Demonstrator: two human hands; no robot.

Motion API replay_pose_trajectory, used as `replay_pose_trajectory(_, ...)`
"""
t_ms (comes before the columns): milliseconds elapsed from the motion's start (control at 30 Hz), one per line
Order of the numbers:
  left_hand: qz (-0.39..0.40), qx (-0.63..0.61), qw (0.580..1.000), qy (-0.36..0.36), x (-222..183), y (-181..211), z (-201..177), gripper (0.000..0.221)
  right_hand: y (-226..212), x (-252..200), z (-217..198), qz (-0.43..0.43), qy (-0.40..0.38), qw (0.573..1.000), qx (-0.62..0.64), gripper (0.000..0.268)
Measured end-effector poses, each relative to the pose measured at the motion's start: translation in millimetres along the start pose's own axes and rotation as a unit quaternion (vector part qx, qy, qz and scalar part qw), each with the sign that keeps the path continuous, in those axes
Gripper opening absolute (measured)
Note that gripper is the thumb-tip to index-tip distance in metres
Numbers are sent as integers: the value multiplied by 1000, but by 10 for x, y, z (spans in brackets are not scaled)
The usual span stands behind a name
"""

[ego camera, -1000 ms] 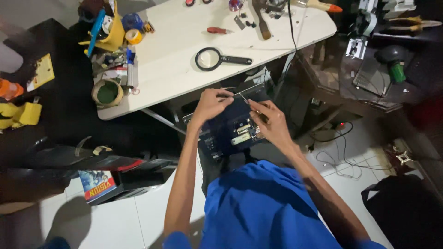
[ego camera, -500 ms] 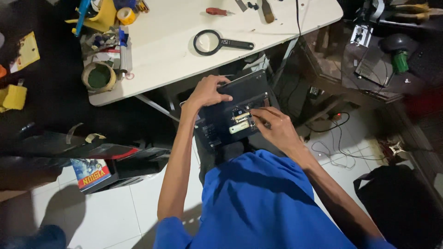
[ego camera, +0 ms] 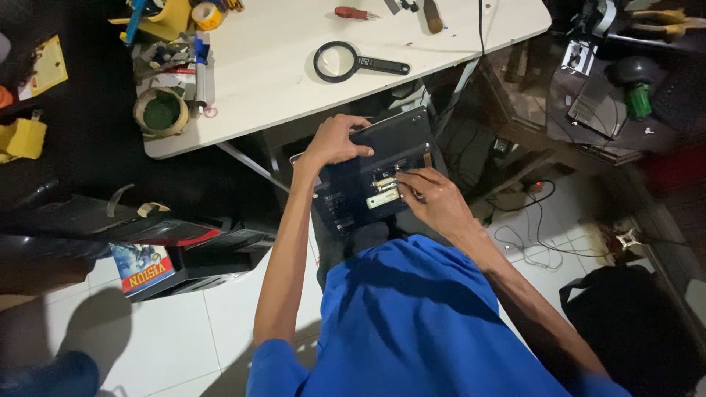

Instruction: Disassembling and inspecting internal components of a laptop using a magnifying glass and hands

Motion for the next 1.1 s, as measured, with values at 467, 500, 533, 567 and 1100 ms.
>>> replay_pose_trajectory(467, -9, 21, 1000, -1, 28, -78, 10, 51, -11, 37, 53, -38, -5, 998, -39, 14)
replay_pose_trajectory(500, -8, 22, 1000, -1, -5, -48, -8, 51, -88, 76, 10, -38, -5, 998, -39, 14)
replay_pose_trajectory(533, -4, 6, 1000, 2, -39, -14, -26, 52, -167, 112, -30, -40, -14, 998, -53, 9)
replay_pose_trajectory(567, 0, -10, 1000, 4, -74, 20, -43, 53, -247, 147, -71, -41, -24, 997, -66, 7)
replay_pose_trajectory(1100, -1, 25, 1000, 2, -40, -12, -26, 52, -192, 92, 250, 12, -123, 966, -229, 16)
Point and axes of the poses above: each hand's wrist, its own x-axis towards the middle knuckle, its own z-axis out of the palm, y = z × x, the point moved 3 cm from there along x, towards the middle knuckle, and after that the axes turned 3 degrees about -x, right-handed, at the moved point
